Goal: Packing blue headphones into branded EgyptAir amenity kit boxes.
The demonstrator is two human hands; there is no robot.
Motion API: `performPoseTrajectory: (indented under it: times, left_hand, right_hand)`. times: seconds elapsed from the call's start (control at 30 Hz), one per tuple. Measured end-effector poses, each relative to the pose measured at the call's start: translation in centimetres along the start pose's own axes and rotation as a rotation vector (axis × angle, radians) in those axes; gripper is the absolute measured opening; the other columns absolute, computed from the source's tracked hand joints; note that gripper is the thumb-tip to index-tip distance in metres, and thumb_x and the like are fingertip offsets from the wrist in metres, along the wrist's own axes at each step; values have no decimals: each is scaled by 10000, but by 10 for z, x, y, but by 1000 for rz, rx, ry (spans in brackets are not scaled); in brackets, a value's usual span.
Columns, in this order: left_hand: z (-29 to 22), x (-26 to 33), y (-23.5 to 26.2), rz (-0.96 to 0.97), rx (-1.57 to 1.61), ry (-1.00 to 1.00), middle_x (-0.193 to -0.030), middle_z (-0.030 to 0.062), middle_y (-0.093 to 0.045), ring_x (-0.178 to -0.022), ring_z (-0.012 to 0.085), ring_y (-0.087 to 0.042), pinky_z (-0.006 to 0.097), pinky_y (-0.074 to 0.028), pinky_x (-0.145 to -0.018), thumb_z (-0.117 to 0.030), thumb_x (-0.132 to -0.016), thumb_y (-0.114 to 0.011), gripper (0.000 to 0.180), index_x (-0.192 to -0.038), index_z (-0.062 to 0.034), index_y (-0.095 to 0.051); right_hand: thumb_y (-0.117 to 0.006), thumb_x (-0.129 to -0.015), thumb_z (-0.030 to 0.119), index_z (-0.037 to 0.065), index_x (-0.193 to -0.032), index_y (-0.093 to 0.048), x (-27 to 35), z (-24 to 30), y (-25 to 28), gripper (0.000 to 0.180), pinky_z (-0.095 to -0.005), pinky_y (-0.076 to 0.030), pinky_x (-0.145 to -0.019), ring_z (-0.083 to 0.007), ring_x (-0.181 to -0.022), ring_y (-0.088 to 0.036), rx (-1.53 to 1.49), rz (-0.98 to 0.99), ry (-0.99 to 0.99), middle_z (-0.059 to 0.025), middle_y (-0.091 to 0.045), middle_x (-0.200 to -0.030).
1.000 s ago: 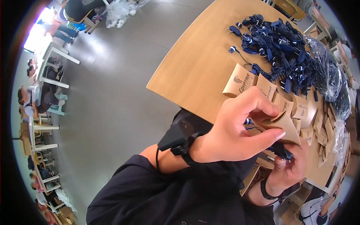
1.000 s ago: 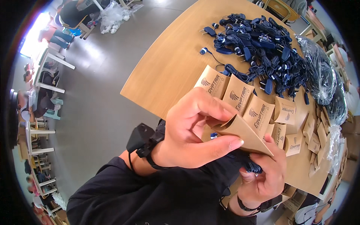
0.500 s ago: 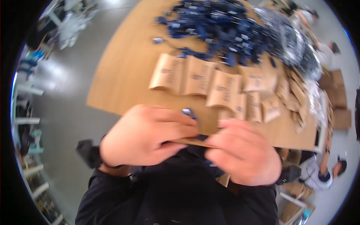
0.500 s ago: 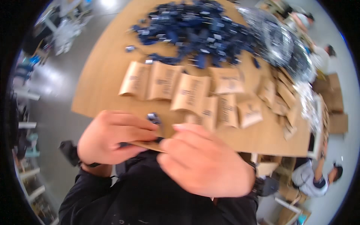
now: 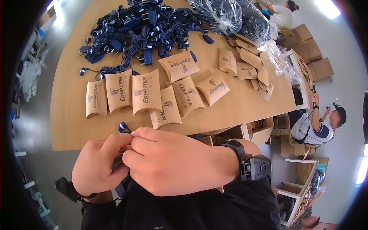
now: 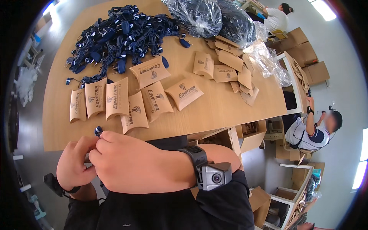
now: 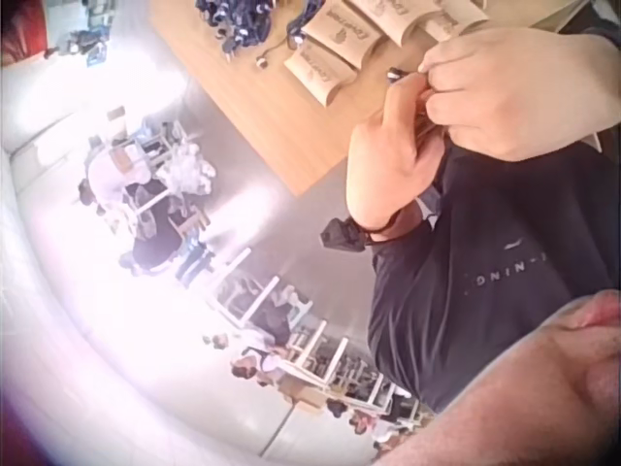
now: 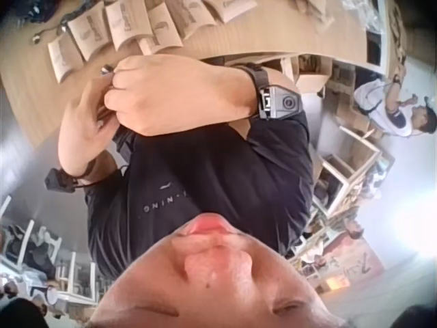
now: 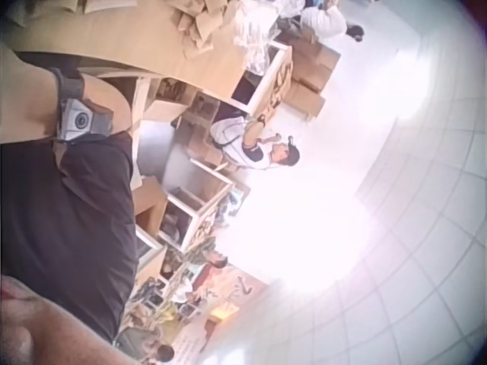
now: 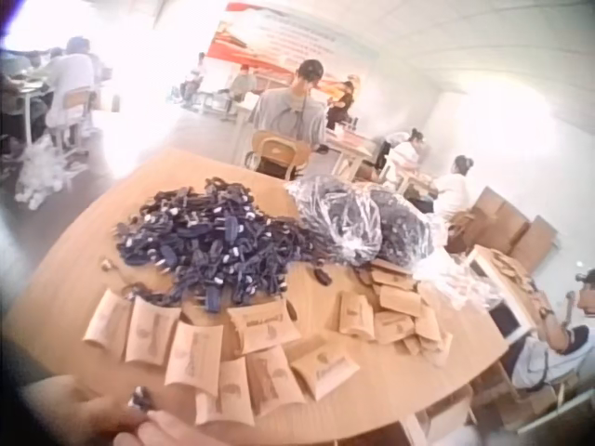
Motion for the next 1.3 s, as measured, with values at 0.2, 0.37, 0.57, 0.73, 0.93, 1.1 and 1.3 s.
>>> performPoseTrajectory:
  times: [0.2,0.37,0.57,0.73,0.93,1.1,1.3]
  left_hand:
    - [6,4,5,50,-26,-59,-766,154,-627,-741,380,-624,410,-501,-613,-10,-643,-656,358,-995,-11,-586]
    - [-5,-2,3,12,41,-270,-815,132,-596,-773,352,-596,416,-491,-678,-37,-680,-651,369,-1044,-14,-596]
    - [9,-2,10,-141,181,-266,-868,125,-634,-797,326,-597,374,-457,-695,-94,-675,-709,395,-1057,-7,-656]
    - [18,0,11,-137,156,-301,-909,97,-645,-804,296,-596,358,-421,-769,-136,-620,-746,385,-982,-46,-653]
    - [30,2,11,-197,124,-347,-881,72,-648,-797,285,-588,370,-419,-813,-166,-622,-751,346,-937,-64,-650]
    - [34,1,10,-351,262,-287,-852,63,-653,-778,277,-602,357,-438,-804,-85,-667,-750,237,-881,-60,-651]
    - [40,5,6,-537,442,-205,-804,77,-630,-705,195,-623,278,-479,-642,52,-728,-692,202,-894,-17,-599]
  right_hand:
    - [-600,-664,144,27,-683,-627,-12,10,14,122,-329,-444,-828,-208,-761,-510,4,-76,16,-49,-503,-751]
    - [-631,-649,148,47,-744,-622,-9,17,35,139,-420,-472,-941,-230,-868,-606,-19,-178,-2,-86,-618,-880]
    - [-674,-780,109,102,-904,-617,4,14,89,137,-557,-463,-943,-223,-830,-659,-143,-193,-168,-79,-655,-929]
    - [-557,-868,157,168,-939,-557,7,8,77,72,-627,-360,-1017,-213,-722,-605,-208,-534,-137,-42,-563,-880]
    - [-520,-891,161,174,-928,-551,-10,5,74,51,-622,-375,-1004,-218,-730,-611,-247,-443,-125,-37,-560,-895]
    - [-524,-887,153,163,-926,-560,-21,12,65,55,-623,-356,-1012,-216,-732,-613,-257,-423,-130,-42,-567,-907]
    - [-706,-719,241,175,-1020,-561,-14,6,77,341,-658,-361,-967,-217,-738,-596,-159,-285,-102,-23,-544,-935]
Point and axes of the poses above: each hand's wrist, its own x-axis away from the middle knuckle, its own y-axis out of the back of the hand, z = x × y, the point moved 2 cm from there along -x, towards the middle knuckle
